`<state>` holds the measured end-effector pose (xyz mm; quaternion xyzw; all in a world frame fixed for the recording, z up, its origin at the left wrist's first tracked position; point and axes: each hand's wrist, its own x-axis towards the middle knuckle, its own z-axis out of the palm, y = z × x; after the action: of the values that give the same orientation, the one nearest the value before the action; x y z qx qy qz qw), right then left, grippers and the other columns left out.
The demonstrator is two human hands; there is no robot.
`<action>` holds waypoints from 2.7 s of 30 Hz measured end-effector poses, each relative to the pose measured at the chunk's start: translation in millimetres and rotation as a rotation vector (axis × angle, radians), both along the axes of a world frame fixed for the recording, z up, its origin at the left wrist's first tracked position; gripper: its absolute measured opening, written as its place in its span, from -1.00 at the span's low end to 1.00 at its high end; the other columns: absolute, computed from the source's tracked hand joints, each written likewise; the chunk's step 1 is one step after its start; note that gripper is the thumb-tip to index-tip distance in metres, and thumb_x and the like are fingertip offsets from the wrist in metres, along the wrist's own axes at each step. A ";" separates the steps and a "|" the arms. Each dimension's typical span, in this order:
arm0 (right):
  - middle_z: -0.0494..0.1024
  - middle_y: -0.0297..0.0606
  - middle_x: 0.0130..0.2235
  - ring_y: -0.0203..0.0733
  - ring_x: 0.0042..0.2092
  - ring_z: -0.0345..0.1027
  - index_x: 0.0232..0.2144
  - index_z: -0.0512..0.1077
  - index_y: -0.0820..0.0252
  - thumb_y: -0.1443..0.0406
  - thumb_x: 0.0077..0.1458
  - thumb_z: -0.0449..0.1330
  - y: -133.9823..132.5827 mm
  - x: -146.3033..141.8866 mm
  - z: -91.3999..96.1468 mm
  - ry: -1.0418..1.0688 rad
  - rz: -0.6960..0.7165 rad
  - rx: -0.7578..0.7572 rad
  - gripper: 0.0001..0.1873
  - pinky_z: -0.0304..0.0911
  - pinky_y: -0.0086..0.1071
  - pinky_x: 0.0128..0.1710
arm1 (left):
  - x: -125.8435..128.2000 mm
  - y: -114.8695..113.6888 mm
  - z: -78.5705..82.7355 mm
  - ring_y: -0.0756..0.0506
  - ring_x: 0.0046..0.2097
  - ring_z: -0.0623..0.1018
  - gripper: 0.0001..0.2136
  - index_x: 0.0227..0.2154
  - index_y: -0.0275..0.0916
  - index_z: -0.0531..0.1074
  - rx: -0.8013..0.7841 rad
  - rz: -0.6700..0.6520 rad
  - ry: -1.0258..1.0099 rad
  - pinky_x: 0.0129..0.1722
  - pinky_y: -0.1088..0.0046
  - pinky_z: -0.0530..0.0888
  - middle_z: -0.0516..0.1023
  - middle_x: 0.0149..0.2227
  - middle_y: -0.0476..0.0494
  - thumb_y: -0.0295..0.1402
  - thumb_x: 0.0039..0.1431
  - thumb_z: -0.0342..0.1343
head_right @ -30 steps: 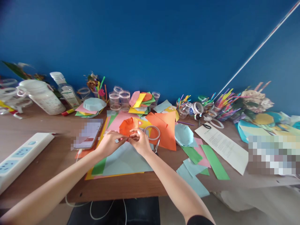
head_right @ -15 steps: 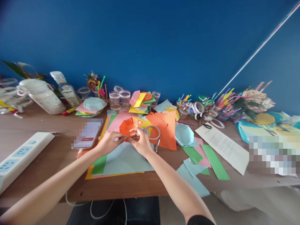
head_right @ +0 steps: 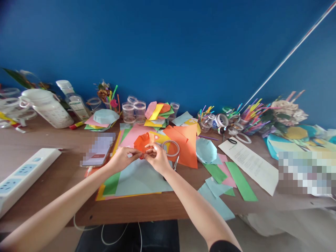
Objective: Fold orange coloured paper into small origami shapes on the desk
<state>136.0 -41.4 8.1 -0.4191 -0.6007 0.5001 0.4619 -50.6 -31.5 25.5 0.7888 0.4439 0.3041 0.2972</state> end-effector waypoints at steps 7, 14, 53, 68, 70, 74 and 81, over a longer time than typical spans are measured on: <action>0.51 -0.35 -0.39 -0.25 -0.36 0.48 -0.22 0.34 0.13 0.24 -0.09 0.31 3.1 2.1 -1.7 0.046 -0.023 -0.033 -0.65 0.38 -0.40 -0.32 | -0.9 -2.6 2.7 -0.03 -0.39 0.55 -0.86 -0.31 -0.09 0.60 0.043 -0.014 0.004 -0.36 0.53 0.40 0.63 -0.41 0.02 -0.29 0.13 0.14; 0.49 -0.35 -0.40 -0.24 -0.37 0.47 -0.23 0.34 0.14 0.21 -0.12 0.33 3.4 1.9 -0.6 0.051 -0.027 -0.064 -0.62 0.39 -0.38 -0.32 | -0.5 -2.1 3.9 -0.02 -0.40 0.54 -0.84 -0.33 -0.10 0.60 0.114 -0.021 0.070 -0.35 0.52 0.37 0.62 -0.42 0.01 -0.26 0.16 0.11; 0.52 -0.33 -0.35 -0.22 -0.31 0.51 -0.18 0.36 0.11 0.34 0.00 0.19 -8.5 -4.6 5.4 -0.180 -0.001 0.115 -0.73 0.42 -0.33 -0.25 | -0.2 -1.1 3.9 0.02 -0.49 0.46 -0.76 -0.48 -0.21 0.57 0.008 0.003 0.121 -0.46 0.56 0.28 0.60 -0.47 0.01 -0.27 0.17 0.06; 0.52 -0.33 -0.35 -0.23 -0.32 0.50 -0.18 0.37 0.11 0.31 0.00 0.21 -7.4 -4.1 3.4 -0.174 0.001 0.132 -0.73 0.43 -0.34 -0.27 | -2.5 3.0 2.0 0.04 -0.51 0.35 -0.70 -0.54 -0.29 0.55 -0.094 -0.007 0.055 -0.48 0.56 0.25 0.46 -0.60 0.02 -0.22 0.14 0.04; 0.53 -0.32 -0.34 -0.24 -0.32 0.50 -0.18 0.37 0.12 0.31 0.00 0.21 -7.3 -4.1 3.4 -0.168 0.000 0.134 -0.73 0.43 -0.35 -0.27 | -2.8 4.0 2.0 0.05 -0.52 0.33 -0.69 -0.55 -0.29 0.54 -0.101 -0.016 0.037 -0.50 0.56 0.24 0.43 -0.61 0.02 -0.21 0.14 0.04; 0.53 -0.31 -0.33 -0.24 -0.32 0.50 -0.18 0.37 0.13 0.29 0.00 0.22 -7.2 -4.1 3.8 -0.172 -0.012 0.140 -0.73 0.43 -0.35 -0.26 | -3.1 5.4 2.7 0.05 -0.53 0.31 -0.65 -0.57 -0.31 0.52 -0.131 -0.036 0.026 -0.52 0.56 0.23 0.40 -0.62 0.01 -0.16 0.14 0.04; 0.55 -0.31 -0.32 -0.24 -0.32 0.51 -0.19 0.36 0.13 0.28 0.00 0.21 -7.5 -3.7 4.7 -0.168 -0.006 0.144 -0.73 0.43 -0.34 -0.26 | -5.0 7.4 1.2 0.03 -0.51 0.37 -0.64 -0.49 -0.30 0.56 -0.170 -0.061 -0.012 -0.51 0.56 0.26 0.47 -0.58 -0.02 -0.11 0.14 0.03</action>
<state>132.3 -48.9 12.8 -0.4271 -0.6703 0.4174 0.4406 -55.7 -24.1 26.7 0.7721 0.4422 0.2608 0.3746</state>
